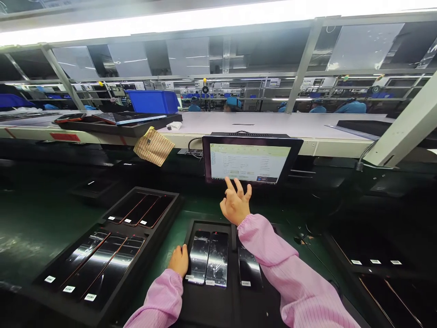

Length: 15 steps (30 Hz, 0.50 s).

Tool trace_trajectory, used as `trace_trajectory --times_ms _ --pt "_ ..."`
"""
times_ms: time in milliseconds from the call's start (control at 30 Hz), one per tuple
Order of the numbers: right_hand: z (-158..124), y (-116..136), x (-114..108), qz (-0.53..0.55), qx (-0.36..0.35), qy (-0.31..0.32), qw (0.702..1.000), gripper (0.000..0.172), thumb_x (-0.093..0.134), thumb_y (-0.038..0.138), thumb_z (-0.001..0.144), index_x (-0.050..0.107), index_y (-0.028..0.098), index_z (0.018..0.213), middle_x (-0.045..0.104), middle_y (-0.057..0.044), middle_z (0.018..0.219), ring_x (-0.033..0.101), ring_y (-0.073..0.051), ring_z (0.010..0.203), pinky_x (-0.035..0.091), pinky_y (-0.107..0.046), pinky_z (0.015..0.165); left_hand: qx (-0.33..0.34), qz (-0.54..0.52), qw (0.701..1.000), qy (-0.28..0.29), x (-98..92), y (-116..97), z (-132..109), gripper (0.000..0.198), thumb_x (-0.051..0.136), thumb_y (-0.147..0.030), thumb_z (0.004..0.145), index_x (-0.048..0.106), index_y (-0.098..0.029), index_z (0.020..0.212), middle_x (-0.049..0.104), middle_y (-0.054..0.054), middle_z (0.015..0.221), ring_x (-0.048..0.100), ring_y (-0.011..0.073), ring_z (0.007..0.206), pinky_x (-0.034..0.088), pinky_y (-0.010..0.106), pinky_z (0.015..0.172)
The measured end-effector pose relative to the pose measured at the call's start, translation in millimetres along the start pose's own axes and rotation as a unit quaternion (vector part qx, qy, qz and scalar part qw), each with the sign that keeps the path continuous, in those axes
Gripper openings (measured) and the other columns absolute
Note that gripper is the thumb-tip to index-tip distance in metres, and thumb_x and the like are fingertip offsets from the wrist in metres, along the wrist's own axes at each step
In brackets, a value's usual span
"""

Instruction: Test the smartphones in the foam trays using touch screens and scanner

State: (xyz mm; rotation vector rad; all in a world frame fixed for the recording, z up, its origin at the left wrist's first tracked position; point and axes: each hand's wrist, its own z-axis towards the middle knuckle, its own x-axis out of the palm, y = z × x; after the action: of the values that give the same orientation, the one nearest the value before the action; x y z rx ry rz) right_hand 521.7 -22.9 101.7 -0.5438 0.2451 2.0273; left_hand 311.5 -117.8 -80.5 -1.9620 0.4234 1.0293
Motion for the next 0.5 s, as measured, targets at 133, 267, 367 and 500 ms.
trace_trajectory --times_ms 133,267,367,500 --pt "-0.6 -4.0 1.6 -0.016 0.013 -0.006 1.000 0.020 0.049 0.011 0.066 0.039 0.021 0.080 0.054 -0.011 0.124 0.035 -0.028 0.123 0.018 -0.058 0.098 0.001 0.001 1.000 -0.002 -0.2 -0.4 -0.3 0.042 0.022 -0.038 0.085 0.055 -0.014 0.092 0.061 0.017 0.106 0.056 0.0265 0.103 0.039 0.036 0.087" --pt "1.0 -4.7 0.6 -0.022 0.020 0.001 1.000 0.022 0.050 0.011 0.066 0.038 0.021 0.082 0.053 -0.011 0.125 0.037 -0.028 0.121 0.018 -0.058 0.098 0.002 0.004 1.000 0.001 -0.8 -1.0 -0.4 0.042 0.022 -0.037 0.085 0.055 -0.013 0.093 0.061 0.018 0.106 0.056 0.0266 0.104 0.040 0.035 0.086" --pt "1.1 -4.4 -1.9 -0.007 0.020 -0.003 1.000 0.022 0.050 0.011 0.066 0.037 0.022 0.082 0.054 -0.010 0.124 0.038 -0.028 0.121 0.019 -0.057 0.098 0.002 0.006 1.000 0.003 -1.5 -1.7 -0.7 0.042 0.022 -0.037 0.086 0.055 -0.013 0.094 0.060 0.018 0.108 0.056 0.0268 0.103 0.039 0.035 0.087" --pt "-0.5 -4.7 -5.0 0.005 0.016 -0.020 1.000 0.023 0.050 0.011 0.066 0.036 0.022 0.080 0.058 -0.009 0.119 0.040 -0.025 0.120 0.020 -0.054 0.099 0.003 0.008 1.000 0.008 -1.6 -1.6 -0.6 0.044 0.020 -0.037 0.086 0.054 -0.012 0.095 0.059 0.019 0.108 0.055 0.0273 0.104 0.039 0.036 0.088"
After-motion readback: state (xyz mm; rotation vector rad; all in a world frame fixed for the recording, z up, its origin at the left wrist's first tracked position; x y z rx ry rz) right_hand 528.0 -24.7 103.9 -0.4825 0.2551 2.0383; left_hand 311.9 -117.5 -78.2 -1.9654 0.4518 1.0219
